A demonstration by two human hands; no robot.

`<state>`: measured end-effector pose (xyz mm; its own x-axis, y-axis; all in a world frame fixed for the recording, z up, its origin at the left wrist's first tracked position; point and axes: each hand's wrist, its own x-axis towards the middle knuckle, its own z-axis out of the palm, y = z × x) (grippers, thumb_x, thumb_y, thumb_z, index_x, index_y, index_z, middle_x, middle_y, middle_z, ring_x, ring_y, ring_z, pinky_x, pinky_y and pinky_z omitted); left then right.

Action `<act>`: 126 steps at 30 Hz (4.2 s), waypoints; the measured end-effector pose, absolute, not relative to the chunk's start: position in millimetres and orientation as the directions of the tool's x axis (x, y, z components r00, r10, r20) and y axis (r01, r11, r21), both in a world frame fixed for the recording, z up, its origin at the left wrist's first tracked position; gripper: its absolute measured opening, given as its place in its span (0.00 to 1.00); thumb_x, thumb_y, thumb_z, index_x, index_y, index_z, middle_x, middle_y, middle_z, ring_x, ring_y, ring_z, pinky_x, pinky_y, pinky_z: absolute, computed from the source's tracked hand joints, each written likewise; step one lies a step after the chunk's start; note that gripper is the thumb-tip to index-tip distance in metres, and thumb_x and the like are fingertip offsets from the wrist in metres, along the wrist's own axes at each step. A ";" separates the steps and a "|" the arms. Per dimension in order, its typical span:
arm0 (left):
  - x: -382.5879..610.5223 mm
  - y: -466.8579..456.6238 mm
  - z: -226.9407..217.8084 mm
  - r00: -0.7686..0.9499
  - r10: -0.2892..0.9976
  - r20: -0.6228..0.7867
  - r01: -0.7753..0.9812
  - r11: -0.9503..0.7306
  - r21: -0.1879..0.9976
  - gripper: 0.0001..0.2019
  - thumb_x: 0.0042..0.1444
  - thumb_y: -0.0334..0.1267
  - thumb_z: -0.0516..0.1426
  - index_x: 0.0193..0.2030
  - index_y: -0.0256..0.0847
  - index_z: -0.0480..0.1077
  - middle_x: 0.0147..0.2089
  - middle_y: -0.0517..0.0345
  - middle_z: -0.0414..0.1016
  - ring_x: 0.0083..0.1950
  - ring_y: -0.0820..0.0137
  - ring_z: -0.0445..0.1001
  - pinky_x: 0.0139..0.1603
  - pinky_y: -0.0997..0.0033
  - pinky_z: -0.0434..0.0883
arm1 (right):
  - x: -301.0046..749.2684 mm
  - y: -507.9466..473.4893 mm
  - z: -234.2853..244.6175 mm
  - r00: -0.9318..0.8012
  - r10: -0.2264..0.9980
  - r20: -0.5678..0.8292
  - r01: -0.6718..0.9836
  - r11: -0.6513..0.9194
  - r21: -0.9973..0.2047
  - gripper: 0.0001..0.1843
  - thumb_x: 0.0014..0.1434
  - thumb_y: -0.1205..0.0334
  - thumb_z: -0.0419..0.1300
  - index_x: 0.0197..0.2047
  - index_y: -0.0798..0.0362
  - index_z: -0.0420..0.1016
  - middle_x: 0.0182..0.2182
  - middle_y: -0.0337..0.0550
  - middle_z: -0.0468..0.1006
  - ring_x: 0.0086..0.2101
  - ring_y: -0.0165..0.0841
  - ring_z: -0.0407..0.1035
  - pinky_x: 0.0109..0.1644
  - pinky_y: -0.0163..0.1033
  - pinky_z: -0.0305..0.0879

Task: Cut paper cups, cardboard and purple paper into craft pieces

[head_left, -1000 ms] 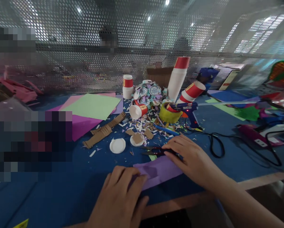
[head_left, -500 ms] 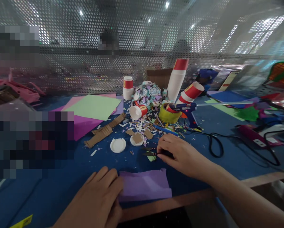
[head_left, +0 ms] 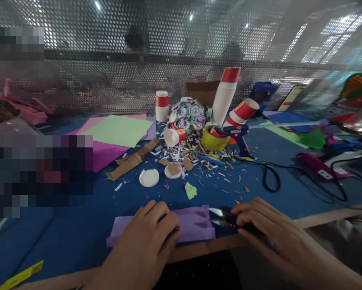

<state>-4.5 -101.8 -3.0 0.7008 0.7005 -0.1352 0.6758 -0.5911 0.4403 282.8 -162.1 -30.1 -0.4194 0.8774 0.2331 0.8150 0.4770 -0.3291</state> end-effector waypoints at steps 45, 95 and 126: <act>-5.6 -98.1 -20.7 0.852 0.523 0.038 0.502 -0.835 0.227 0.31 0.61 0.31 0.56 0.65 0.69 0.56 0.69 0.55 0.60 0.61 0.51 0.64 0.53 0.47 0.67 | 266.2 -176.5 -16.7 -0.598 0.712 0.368 0.762 0.647 -0.014 0.22 0.69 0.71 0.41 0.41 0.49 0.77 0.37 0.40 0.82 0.35 0.34 0.73 0.44 0.43 0.67; -2.1 -70.5 -7.2 0.934 0.354 -0.048 0.344 -0.855 0.387 0.25 0.63 0.34 0.53 0.65 0.63 0.60 0.74 0.60 0.49 0.73 0.60 0.50 0.71 0.44 0.49 | 286.2 -194.9 -40.4 -0.725 0.618 0.304 0.679 0.716 0.164 0.27 0.61 0.78 0.43 0.56 0.54 0.72 0.56 0.41 0.75 0.56 0.38 0.66 0.52 0.44 0.71; -1.2 -66.6 -3.6 0.926 0.330 -0.182 0.377 -0.804 0.460 0.24 0.66 0.36 0.49 0.66 0.64 0.58 0.76 0.62 0.43 0.75 0.60 0.43 0.72 0.46 0.41 | 271.7 -191.9 -52.9 -0.708 0.656 0.263 0.689 0.724 0.049 0.28 0.60 0.75 0.47 0.59 0.49 0.71 0.55 0.41 0.75 0.54 0.37 0.68 0.54 0.40 0.71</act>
<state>-1.2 -66.6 -3.6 0.9262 0.3299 -0.1824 0.3769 -0.8041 0.4597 271.7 -191.9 -52.9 -0.7078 0.6558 0.2625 0.6885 0.7236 0.0486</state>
